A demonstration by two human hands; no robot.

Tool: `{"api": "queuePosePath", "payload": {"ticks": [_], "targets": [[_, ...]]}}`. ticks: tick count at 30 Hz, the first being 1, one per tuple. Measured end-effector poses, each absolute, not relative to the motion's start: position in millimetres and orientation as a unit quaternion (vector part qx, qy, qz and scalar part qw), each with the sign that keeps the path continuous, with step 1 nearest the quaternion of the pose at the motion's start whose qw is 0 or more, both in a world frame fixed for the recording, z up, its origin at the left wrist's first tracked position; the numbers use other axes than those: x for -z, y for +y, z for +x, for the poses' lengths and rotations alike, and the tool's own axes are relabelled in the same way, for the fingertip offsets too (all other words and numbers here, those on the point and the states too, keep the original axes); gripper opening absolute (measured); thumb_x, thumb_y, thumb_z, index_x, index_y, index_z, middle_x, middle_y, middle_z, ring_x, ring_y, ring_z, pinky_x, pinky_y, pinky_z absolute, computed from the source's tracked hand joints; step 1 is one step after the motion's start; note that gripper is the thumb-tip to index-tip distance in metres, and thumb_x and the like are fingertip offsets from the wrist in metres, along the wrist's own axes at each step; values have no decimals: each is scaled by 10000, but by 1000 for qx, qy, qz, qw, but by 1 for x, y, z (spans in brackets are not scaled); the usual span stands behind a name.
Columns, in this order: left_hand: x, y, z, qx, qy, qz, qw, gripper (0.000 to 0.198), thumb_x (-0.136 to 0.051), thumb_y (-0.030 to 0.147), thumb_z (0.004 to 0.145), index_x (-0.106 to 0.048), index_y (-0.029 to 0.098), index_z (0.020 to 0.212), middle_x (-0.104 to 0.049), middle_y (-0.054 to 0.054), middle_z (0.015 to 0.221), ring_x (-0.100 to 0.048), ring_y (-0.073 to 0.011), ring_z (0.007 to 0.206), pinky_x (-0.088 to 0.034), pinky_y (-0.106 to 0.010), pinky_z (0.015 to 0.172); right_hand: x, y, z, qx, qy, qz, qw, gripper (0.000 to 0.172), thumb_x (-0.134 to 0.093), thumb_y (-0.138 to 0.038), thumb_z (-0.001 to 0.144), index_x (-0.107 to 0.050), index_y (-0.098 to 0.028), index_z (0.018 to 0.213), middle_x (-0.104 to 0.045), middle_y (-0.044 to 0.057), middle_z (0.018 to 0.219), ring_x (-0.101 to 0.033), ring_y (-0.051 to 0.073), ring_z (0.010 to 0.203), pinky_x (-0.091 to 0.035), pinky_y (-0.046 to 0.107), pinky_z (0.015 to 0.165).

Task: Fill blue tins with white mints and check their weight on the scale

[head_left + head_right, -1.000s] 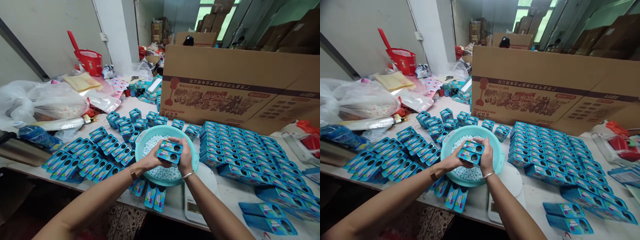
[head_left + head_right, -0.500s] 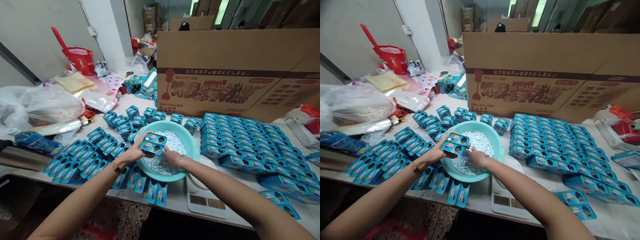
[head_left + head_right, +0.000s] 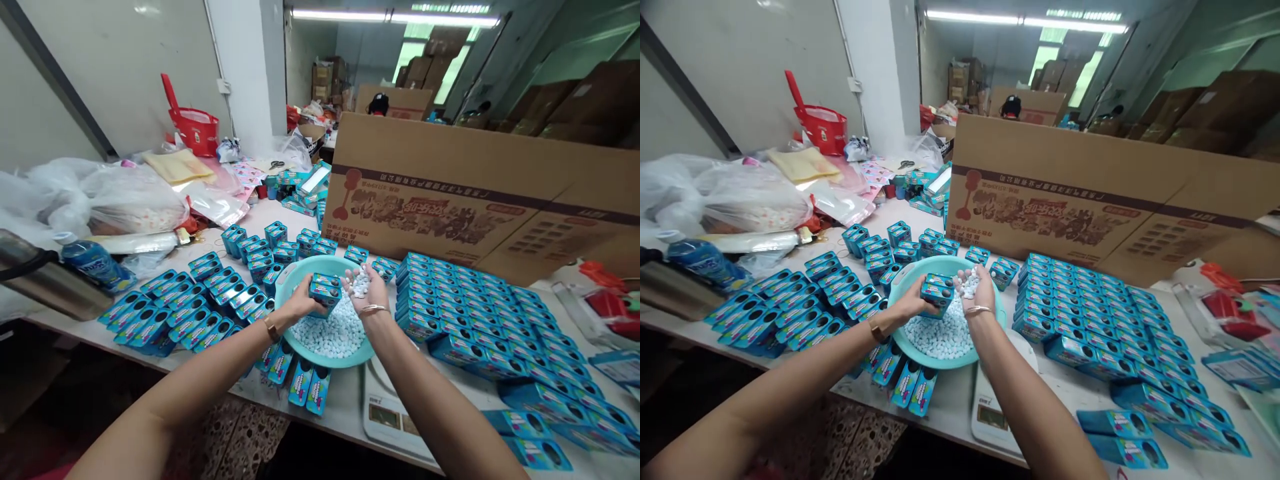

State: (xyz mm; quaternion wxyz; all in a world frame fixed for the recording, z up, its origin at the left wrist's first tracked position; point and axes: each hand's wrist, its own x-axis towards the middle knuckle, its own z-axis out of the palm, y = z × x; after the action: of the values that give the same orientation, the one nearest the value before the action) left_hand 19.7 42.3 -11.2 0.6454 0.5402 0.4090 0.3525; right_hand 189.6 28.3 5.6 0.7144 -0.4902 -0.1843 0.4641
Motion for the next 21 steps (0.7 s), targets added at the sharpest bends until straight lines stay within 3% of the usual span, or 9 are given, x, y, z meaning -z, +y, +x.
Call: {"api": "queuePosePath", "payload": {"ticks": [4,9,13,16,21], "targets": [[12,37,34,-371,415,545,627,783,-800,-19,361,-548,204,1069,-621,26,946,-593,-238,982,-479,-364,928,-19,33,166,-422,-151,-478,756,294,-642,-501,729,-530,-266,866,-638,-35,659,-695,205,732,-547,330,623],[8,38,22,-362,401,553,634,810,-805,-33,338,-557,201,1073,-628,20,932,-588,-225,947,-476,-343,898,-29,37,183,-431,-115,-489,750,236,-658,-464,736,-583,-254,813,-675,-22,679,-694,198,756,-535,327,657],[5,40,5,-352,331,568,667,862,-823,24,395,-530,215,1183,-632,18,992,-591,-188,919,-476,-322,889,-17,29,199,-438,-254,-574,643,251,-700,-477,736,-705,-237,805,-763,46,951,-664,248,1066,-507,381,876],[3,38,4,-357,308,567,675,853,-836,64,402,-531,209,1186,-629,17,977,-594,-184,885,-483,-329,868,-4,18,189,-399,-317,-595,622,396,-640,-605,772,-759,-236,854,-741,56,1139,-578,259,1234,-432,393,1020],[0,33,20,-348,305,523,716,816,-854,109,379,-551,220,1129,-636,11,997,-591,-197,893,-492,-341,843,-5,10,159,-415,-289,-541,672,628,-480,-767,797,-753,-213,915,-764,80,1019,-673,263,1048,-493,388,940]]}}
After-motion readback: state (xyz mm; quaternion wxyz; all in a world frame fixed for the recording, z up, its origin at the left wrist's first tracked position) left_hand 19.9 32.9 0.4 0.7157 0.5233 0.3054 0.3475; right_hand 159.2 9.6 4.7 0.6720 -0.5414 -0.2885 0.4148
